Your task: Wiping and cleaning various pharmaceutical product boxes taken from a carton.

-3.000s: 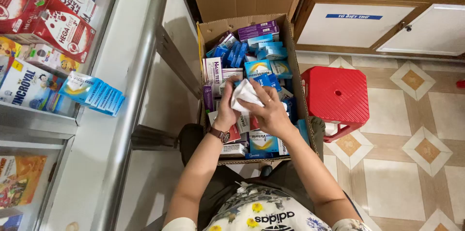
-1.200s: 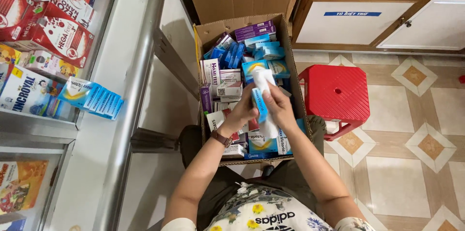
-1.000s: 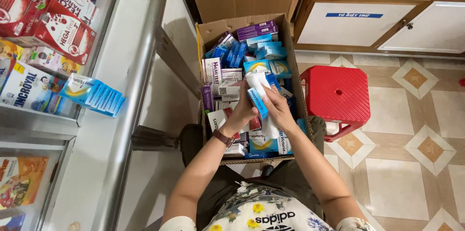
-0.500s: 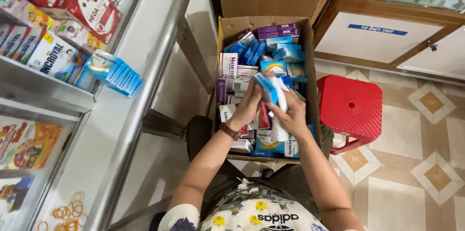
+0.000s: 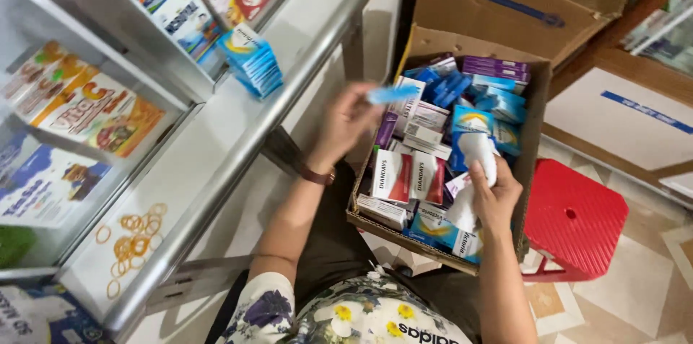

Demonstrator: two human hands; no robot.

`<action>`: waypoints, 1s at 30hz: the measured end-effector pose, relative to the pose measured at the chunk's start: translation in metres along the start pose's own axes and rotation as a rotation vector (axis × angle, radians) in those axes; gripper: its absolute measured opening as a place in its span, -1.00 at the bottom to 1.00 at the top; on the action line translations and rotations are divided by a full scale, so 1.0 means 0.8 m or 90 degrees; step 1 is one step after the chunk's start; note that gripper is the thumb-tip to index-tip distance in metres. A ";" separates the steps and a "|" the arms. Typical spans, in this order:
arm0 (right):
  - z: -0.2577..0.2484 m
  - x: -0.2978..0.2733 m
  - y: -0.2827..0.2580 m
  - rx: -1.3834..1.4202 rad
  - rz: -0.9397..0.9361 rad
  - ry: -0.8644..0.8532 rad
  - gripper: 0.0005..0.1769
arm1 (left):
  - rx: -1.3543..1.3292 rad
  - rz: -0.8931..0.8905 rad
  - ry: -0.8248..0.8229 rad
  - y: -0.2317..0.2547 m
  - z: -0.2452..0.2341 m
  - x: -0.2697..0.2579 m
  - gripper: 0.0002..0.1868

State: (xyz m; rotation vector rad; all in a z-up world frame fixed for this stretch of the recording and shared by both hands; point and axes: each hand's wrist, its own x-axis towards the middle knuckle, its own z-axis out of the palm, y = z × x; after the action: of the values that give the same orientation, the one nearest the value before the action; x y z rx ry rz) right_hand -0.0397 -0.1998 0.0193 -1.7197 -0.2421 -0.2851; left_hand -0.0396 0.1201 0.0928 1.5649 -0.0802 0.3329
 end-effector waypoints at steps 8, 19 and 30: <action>-0.001 -0.001 -0.004 -0.017 0.012 0.024 -0.67 | 0.497 0.398 0.350 0.052 -0.195 0.029 -0.59; 0.000 -0.001 -0.006 -0.057 0.001 0.026 -0.66 | 0.640 0.321 0.286 0.018 -0.266 0.030 -0.60; 0.001 -0.001 -0.009 -0.064 -0.008 0.026 -0.66 | 0.842 0.288 0.254 -0.003 -0.282 0.028 -0.33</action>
State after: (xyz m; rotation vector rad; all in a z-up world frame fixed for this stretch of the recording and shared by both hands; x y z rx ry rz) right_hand -0.0425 -0.1982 0.0254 -1.8102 -0.2119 -0.3462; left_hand -0.0535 0.3460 0.0933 2.7361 0.1356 1.2171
